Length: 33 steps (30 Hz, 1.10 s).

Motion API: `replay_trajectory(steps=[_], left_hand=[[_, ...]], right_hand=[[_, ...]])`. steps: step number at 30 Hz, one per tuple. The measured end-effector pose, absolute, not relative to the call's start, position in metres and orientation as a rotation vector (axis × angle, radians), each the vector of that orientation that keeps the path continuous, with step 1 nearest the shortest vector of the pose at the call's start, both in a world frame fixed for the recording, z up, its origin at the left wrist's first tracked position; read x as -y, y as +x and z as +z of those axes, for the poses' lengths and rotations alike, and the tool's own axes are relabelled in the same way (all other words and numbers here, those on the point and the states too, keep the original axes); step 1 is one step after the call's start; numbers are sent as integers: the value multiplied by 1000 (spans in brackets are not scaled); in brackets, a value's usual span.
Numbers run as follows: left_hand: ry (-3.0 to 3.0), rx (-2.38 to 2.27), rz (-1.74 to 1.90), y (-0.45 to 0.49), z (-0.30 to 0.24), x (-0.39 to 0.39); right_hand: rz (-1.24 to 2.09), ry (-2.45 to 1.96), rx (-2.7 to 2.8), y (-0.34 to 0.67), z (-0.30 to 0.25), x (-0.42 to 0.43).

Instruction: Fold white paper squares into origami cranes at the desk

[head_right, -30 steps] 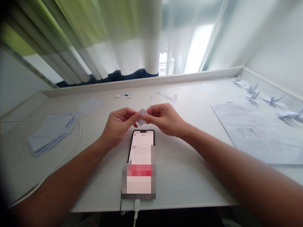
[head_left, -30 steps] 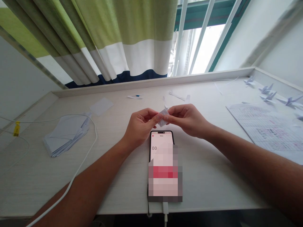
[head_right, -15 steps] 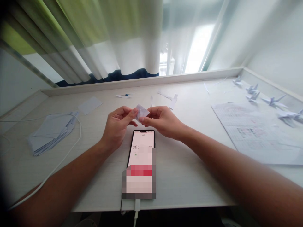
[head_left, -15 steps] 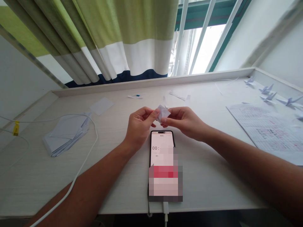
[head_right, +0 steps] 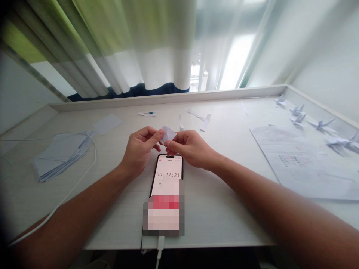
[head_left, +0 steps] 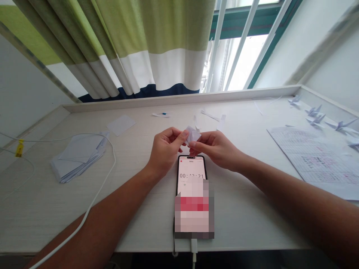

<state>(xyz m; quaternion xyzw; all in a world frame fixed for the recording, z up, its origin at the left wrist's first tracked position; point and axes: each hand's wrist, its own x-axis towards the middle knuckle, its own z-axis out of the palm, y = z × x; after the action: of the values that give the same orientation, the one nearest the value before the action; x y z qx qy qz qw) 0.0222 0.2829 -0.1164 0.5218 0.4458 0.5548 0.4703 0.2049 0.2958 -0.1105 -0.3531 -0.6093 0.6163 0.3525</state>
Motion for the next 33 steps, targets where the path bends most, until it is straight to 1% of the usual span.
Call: replay_trajectory(steps=[3,9,14,17,21,27,33], left_hand=[[1304,-1094,1378,20,-116,-284],[1356,-1088,1390,21,-117,-282],[1317,-1076,1353,24,-118,-280],[1207,-1029,1255,26,-118,-278],[1223,-973,1070,29,-119,-275],[1191,-925,1132,30,-116,-273],[1226,-932,1103,27,-113,-276]], right_hand=[[1626,-851,1522,207,-110,-297],[1578,-862,1564,205,-111,-296],[1431,-922,1604,203,-112,-294],[1348,-938,1611,203,-111,-294],[1388,-917,1556,202,-111,-295],[1455,-865,1506,201,-115,-296],[1407,-847,1533,202,-116,-296]])
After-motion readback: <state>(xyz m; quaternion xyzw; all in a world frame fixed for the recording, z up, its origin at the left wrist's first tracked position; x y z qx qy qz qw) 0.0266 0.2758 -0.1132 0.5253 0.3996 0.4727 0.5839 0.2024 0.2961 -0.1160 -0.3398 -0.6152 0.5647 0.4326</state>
